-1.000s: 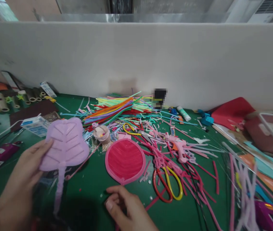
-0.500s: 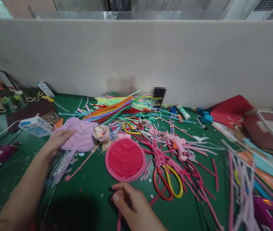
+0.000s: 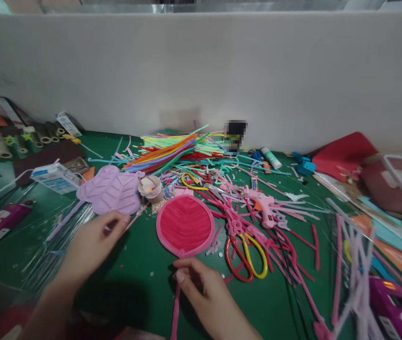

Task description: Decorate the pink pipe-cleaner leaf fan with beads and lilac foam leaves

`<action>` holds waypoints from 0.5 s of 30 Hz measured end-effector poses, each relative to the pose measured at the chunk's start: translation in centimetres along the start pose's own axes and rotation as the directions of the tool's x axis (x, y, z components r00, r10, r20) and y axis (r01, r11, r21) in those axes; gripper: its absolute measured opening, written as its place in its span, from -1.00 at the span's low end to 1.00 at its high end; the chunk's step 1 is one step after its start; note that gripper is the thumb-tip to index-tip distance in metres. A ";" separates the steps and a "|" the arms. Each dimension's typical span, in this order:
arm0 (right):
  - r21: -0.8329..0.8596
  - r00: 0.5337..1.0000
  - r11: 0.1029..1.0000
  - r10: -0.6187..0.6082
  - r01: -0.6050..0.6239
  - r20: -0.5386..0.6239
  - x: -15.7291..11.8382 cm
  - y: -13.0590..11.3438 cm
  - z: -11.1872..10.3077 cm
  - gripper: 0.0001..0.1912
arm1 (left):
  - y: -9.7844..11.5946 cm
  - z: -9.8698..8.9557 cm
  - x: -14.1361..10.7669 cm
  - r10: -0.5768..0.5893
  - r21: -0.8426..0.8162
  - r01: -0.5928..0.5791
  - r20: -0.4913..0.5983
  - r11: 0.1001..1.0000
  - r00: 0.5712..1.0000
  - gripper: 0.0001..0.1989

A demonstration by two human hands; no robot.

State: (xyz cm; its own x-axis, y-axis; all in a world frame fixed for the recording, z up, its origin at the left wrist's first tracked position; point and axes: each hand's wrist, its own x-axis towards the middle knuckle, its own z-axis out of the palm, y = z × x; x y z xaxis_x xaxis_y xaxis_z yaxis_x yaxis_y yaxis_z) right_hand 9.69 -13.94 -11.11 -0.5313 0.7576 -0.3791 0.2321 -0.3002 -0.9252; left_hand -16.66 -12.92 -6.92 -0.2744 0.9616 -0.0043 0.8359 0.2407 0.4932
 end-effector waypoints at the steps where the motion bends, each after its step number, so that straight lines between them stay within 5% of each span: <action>1: -0.001 1.000 1.000 -0.001 0.001 -0.001 -0.1 0.0 0.1 -0.59 | 0.5 1.2 -0.4 0.039 -0.007 -0.038 0.079 0.999 0.996 -0.63; 5: -0.020 1.000 0.999 -0.027 0.027 -0.006 -0.8 -0.3 0.1 -0.63 | 1.2 4.2 -0.3 0.078 0.070 -0.086 0.114 0.994 0.990 -0.71; 15: -0.142 0.992 0.988 0.042 -0.059 -0.118 -1.2 1.0 -2.1 -0.66 | 2.4 5.3 1.2 0.063 0.078 -0.070 0.098 0.995 0.993 -0.74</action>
State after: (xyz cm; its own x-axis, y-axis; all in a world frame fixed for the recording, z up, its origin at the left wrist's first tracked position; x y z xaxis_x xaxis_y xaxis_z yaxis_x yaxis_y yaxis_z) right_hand 12.26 -13.88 -11.57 -0.4210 0.8076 -0.4130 0.3764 -0.2587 -0.8896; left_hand -12.47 -10.51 -10.34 -0.1734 0.9831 -0.0591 0.8875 0.1820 0.4234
